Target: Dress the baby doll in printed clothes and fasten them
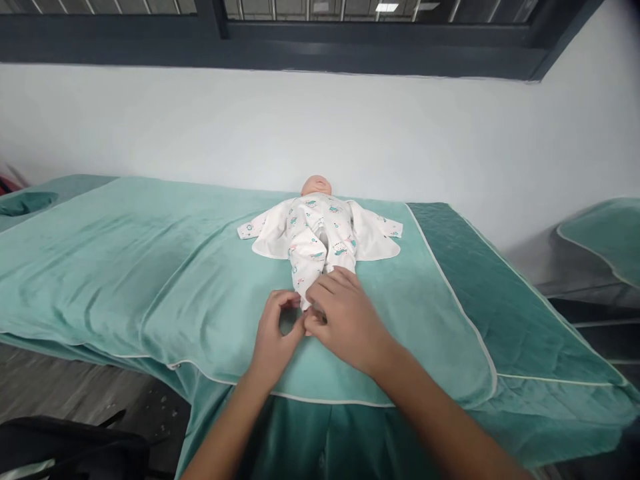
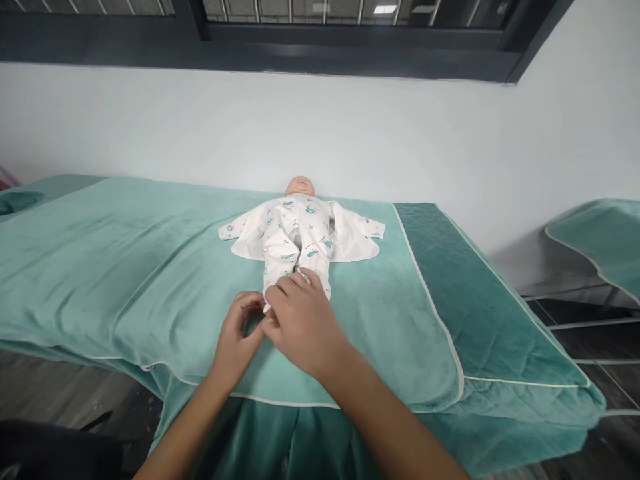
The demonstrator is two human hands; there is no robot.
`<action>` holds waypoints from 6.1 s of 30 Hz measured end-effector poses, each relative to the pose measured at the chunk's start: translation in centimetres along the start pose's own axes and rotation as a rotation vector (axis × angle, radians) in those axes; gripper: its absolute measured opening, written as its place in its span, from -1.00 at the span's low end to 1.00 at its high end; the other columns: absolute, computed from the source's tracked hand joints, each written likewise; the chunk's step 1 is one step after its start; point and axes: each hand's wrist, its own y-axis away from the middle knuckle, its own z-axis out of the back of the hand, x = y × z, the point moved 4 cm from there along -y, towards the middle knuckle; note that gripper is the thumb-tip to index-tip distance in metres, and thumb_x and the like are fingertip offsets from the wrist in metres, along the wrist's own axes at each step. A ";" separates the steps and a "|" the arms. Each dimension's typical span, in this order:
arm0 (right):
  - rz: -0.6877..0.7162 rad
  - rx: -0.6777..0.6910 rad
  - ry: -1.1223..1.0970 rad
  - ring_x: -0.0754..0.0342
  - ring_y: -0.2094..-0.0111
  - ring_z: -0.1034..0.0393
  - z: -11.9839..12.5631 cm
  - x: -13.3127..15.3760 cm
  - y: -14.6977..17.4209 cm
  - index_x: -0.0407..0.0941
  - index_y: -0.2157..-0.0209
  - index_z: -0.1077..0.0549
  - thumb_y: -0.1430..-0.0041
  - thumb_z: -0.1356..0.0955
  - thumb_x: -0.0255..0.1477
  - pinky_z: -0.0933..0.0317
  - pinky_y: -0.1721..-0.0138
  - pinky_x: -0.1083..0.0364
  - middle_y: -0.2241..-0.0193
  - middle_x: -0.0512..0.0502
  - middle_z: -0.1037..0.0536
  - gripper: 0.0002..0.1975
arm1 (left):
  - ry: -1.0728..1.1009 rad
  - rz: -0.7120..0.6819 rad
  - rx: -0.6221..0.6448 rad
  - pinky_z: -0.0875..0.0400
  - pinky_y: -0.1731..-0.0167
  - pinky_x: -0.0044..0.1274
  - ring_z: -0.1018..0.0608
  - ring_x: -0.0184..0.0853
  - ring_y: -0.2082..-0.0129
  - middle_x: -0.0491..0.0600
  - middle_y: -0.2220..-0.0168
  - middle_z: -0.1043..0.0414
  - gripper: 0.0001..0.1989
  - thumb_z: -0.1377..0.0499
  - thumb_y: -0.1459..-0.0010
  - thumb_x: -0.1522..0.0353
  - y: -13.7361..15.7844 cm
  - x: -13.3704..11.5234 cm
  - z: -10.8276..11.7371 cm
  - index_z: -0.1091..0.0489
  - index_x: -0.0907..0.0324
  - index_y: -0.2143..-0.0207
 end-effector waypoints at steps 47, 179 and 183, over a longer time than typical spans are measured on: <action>-0.179 -0.209 -0.338 0.13 0.35 -0.29 1.5 -3.2 7.2 -0.09 0.25 -0.36 -0.26 -0.27 -0.59 -0.17 0.31 0.14 0.36 -0.02 -0.40 -0.88 | -0.477 -0.282 0.371 -0.19 -0.20 -0.20 -0.39 -0.25 -0.02 -0.05 0.14 -0.46 -0.92 -0.08 -0.28 0.41 -0.4 -6.4 -3.6 -0.35 0.14 0.20; -0.603 -0.383 -0.446 0.12 0.47 -0.24 -2.4 -17.9 -14.0 -0.09 0.43 -0.44 -0.13 -0.34 -0.22 -0.13 0.38 0.10 0.53 0.05 -0.42 -0.78 | 0.186 0.111 -0.245 -0.39 0.18 -0.48 -0.52 -0.30 0.16 -0.09 0.27 -0.43 -0.85 -0.05 -0.28 0.21 -15.8 3.8 1.4 -0.18 0.08 0.28; -0.594 -0.350 -0.444 0.12 0.46 -0.23 -3.8 -17.9 -13.5 -0.08 0.41 -0.44 -0.10 -0.34 -0.25 -0.14 0.35 0.11 0.52 0.05 -0.42 -0.82 | -0.158 -0.199 0.160 -0.35 -0.07 -0.27 -0.48 -0.17 -0.12 0.08 0.04 -0.53 -0.93 -0.01 -0.32 0.34 -14.3 0.1 -2.6 -0.25 0.11 0.24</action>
